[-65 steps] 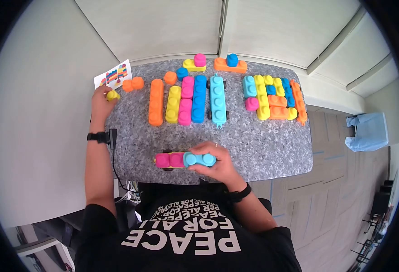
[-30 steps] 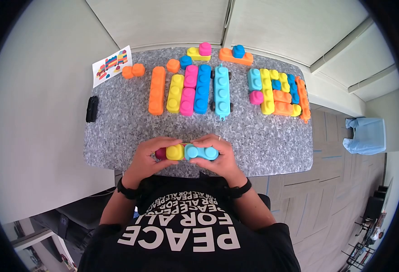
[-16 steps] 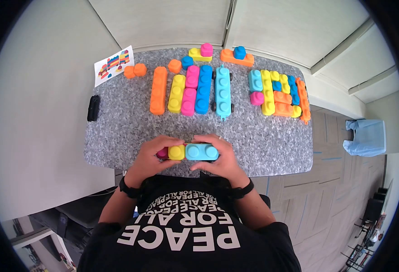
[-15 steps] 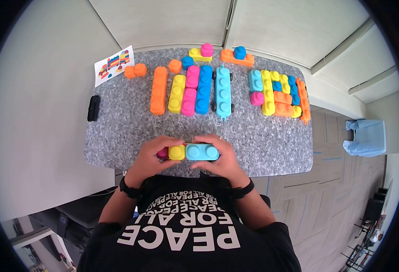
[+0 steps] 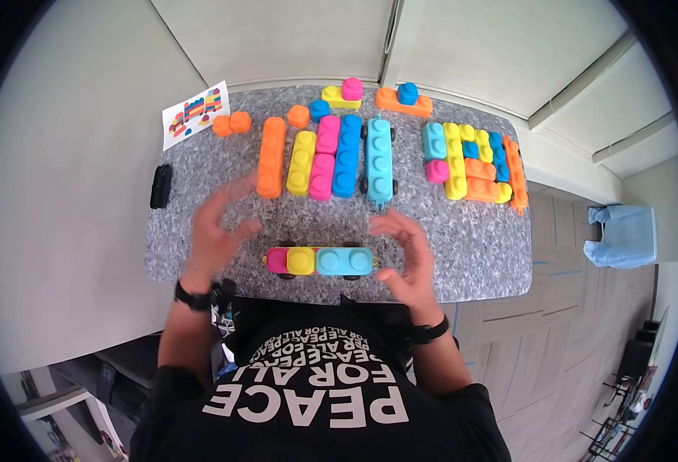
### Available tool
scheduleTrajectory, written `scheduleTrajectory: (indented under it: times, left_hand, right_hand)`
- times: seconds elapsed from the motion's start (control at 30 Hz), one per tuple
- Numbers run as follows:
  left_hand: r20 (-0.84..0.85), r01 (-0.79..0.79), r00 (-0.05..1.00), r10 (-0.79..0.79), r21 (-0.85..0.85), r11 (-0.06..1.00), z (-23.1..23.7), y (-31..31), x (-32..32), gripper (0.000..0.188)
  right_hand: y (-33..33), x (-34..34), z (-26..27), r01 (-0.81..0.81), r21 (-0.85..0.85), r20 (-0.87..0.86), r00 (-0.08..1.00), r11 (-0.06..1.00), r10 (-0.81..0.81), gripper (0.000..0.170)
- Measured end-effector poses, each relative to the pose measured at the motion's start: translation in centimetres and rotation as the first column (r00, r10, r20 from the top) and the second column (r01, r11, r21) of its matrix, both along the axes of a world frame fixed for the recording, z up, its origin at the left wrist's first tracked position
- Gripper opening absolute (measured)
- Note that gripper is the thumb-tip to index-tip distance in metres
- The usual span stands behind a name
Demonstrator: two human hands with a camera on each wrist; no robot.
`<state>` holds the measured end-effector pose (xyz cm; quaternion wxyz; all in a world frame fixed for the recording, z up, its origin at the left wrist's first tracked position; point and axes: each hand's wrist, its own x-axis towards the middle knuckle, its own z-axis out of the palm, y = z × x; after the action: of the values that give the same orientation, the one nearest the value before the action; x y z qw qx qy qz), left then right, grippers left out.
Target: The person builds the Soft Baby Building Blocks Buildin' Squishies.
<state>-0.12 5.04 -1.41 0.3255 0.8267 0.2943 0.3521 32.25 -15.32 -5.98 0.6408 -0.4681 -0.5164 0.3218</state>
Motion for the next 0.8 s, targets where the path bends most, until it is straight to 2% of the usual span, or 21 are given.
scheduleTrajectory:
  times: [0.03, 0.17, 0.27, 0.33, 0.37, 0.47, 0.57, 0.67, 0.77, 0.8]
  left_hand:
    - [0.003, -0.058, 0.998, 0.057, 0.071, 0.996, 0.2, 2.9, -0.2, 0.078]
    - [-0.168, -0.184, 0.962, 0.216, 0.187, 0.965, 0.1, 14.2, -0.1, 0.078]
    - [-0.288, -0.183, 0.929, 0.233, 0.19, 0.965, -3.1, 21.4, -0.1, 0.084]
    - [-0.392, -0.106, 0.897, 0.204, 0.256, 0.961, -3.7, 23.2, 0.5, 0.085]
    - [-0.443, -0.066, 0.876, 0.192, 0.284, 0.957, -4.0, 23.6, 0.8, 0.086]
    - [-0.508, -0.078, 0.848, 0.148, 0.157, 0.984, -5.1, 24.3, 1.5, 0.08]
    - [-0.449, -0.125, 0.885, 0.126, 0.032, 0.992, -6.6, 25.4, 1.5, 0.068]
    - [-0.46, -0.13, 0.869, 0.184, 0.147, 0.981, -6.1, 23.5, 1.1, 0.062]
    - [-0.348, -0.103, 0.922, 0.172, 0.208, 0.973, -5.1, 21.4, 0.3, 0.061]
    - [-0.268, -0.112, 0.951, 0.155, 0.168, 0.979, -4.0, 19.9, 0.5, 0.06]
  right_hand:
    - [-0.2, 0.7, 0.2, 0.026, -0.004, -0.014, 1.0, 1.0, -0.026, 0.105]
    - [-0.8, 2.0, 0.9, 0.084, -0.014, -0.001, 0.996, 0.996, -0.084, 0.095]
    - [-1.2, 2.0, 0.7, 0.096, -0.027, 0.008, 0.995, 0.995, -0.096, 0.089]
    - [-1.6, 1.9, 0.3, 0.084, -0.046, 0.019, 0.996, 0.995, -0.083, 0.084]
    - [-1.9, 1.8, 0.1, 0.071, -0.065, 0.027, 0.997, 0.995, -0.07, 0.081]
    - [-2.4, 1.9, 0.1, 0.045, -0.114, 0.052, 0.998, 0.992, -0.039, 0.075]
    - [-2.4, 2.0, 0.2, 0.04, -0.134, 0.056, 0.998, 0.99, -0.032, 0.072]
    - [-2.2, 2.2, 0.1, 0.048, -0.137, 0.07, 0.997, 0.989, -0.038, 0.07]
    - [-1.6, 2.3, 0.3, 0.075, -0.118, 0.103, 0.993, 0.99, -0.063, 0.069]
    - [-1.4, 2.1, 0.6, 0.093, -0.109, 0.113, 0.99, 0.99, -0.08, 0.069]
